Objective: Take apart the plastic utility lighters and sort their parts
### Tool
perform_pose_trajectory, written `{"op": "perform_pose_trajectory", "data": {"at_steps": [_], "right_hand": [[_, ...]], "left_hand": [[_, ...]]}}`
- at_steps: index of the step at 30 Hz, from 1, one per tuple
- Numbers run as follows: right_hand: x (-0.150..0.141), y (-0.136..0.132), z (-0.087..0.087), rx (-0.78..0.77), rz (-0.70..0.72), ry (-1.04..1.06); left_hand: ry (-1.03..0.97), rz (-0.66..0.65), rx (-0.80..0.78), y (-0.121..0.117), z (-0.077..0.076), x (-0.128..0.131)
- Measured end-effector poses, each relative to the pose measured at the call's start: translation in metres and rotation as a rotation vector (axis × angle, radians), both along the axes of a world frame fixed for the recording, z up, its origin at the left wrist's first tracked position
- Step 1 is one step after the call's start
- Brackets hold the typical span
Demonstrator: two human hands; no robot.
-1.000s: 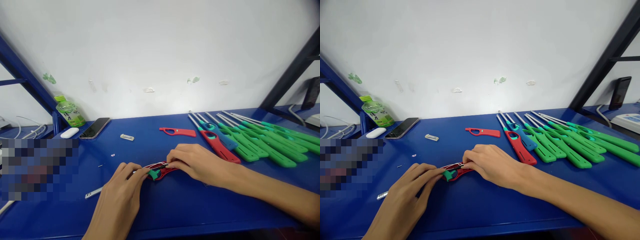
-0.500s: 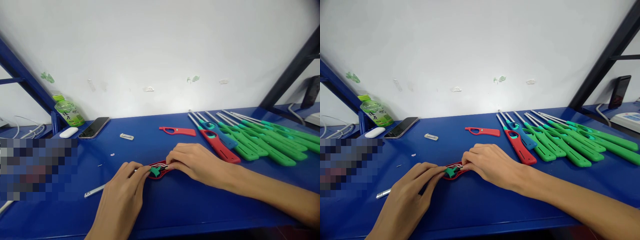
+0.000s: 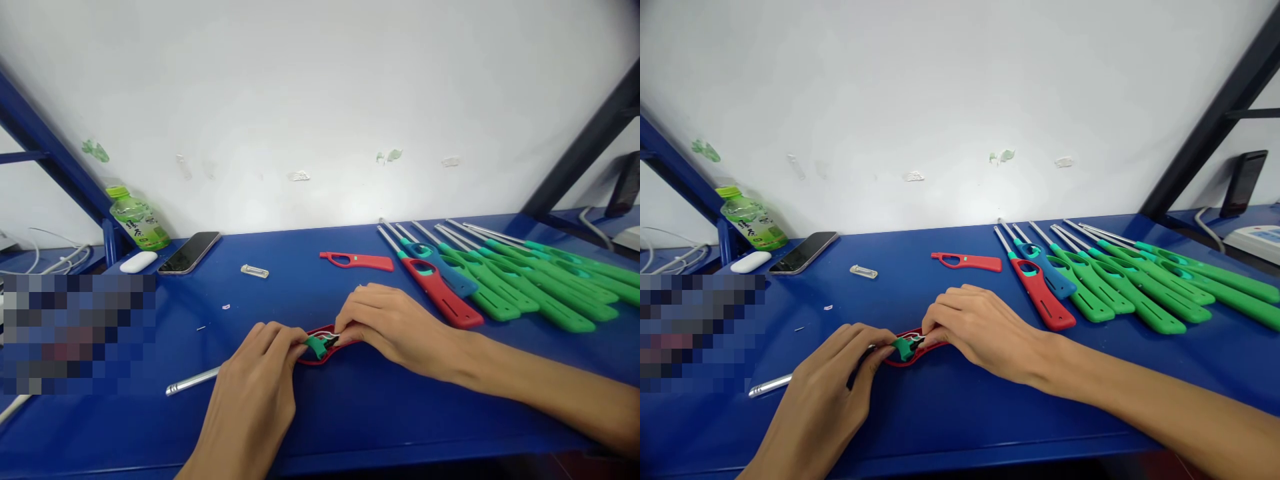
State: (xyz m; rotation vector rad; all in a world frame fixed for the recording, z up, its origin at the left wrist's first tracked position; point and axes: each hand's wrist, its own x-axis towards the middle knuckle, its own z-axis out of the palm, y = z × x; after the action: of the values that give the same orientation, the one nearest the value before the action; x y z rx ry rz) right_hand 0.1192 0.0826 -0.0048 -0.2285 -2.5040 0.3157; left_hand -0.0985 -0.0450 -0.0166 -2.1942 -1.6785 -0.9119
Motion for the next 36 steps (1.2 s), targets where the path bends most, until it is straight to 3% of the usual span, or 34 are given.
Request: {"op": "perform_pose_trajectory", "data": {"at_steps": [16,36], "right_hand": [[0.003,-0.005,-0.001,0.201,0.017,0.005],[0.002,0.001,0.009,-0.016,0.048,-0.077]], "left_hand": [[0.008,-0.026,0.009,0.001,-0.003,0.002],[0.054,0.005,-0.024,0.004,-0.01,-0.007]]}}
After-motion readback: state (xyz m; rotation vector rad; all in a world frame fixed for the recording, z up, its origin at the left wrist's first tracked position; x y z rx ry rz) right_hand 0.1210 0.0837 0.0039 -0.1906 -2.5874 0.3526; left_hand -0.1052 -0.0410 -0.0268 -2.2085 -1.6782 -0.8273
